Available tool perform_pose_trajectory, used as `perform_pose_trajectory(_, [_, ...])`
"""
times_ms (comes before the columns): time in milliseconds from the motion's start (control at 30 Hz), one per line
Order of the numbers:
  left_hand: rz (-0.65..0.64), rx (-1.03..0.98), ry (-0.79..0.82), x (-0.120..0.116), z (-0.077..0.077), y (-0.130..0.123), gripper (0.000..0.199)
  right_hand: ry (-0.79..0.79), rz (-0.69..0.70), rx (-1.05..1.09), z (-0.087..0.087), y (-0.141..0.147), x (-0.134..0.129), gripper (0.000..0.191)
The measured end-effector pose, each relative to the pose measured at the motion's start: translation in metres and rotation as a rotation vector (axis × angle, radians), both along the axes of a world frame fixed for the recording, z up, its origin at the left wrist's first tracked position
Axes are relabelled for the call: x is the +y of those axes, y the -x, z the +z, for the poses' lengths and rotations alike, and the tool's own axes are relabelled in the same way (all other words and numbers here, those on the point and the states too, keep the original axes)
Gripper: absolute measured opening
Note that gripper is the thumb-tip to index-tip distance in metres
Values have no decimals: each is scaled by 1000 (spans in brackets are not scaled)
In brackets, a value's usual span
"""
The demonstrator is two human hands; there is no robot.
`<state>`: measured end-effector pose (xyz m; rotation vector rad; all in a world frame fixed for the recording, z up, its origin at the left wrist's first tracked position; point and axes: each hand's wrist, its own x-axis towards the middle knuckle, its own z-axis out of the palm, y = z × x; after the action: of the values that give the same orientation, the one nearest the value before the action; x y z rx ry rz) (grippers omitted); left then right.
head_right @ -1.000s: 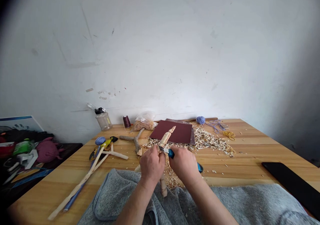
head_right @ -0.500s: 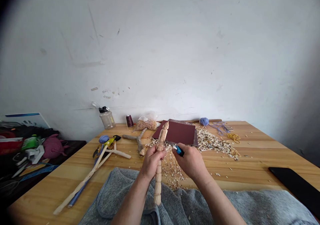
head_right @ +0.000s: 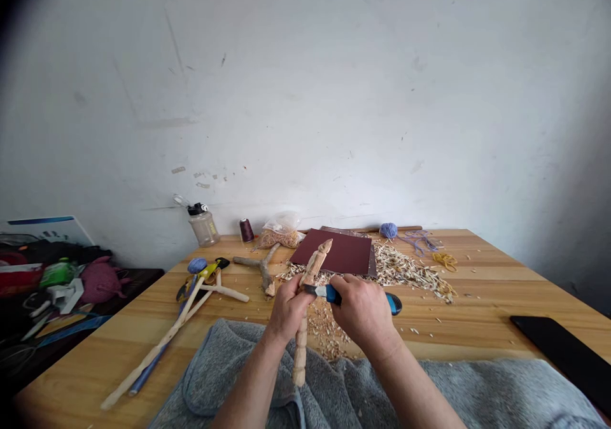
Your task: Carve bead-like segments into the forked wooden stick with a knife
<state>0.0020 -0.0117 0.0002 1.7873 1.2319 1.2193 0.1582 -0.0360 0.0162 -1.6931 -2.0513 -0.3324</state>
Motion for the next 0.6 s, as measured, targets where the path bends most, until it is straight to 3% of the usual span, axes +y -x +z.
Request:
perform_pose_trajectory(400, [108, 234, -127, -2, 5, 2, 21, -39, -37, -58, 1, 1, -3, 16])
perform_pose_trajectory(600, [121, 221, -82, -2, 1, 0, 18, -17, -25, -12, 2, 3, -5, 13])
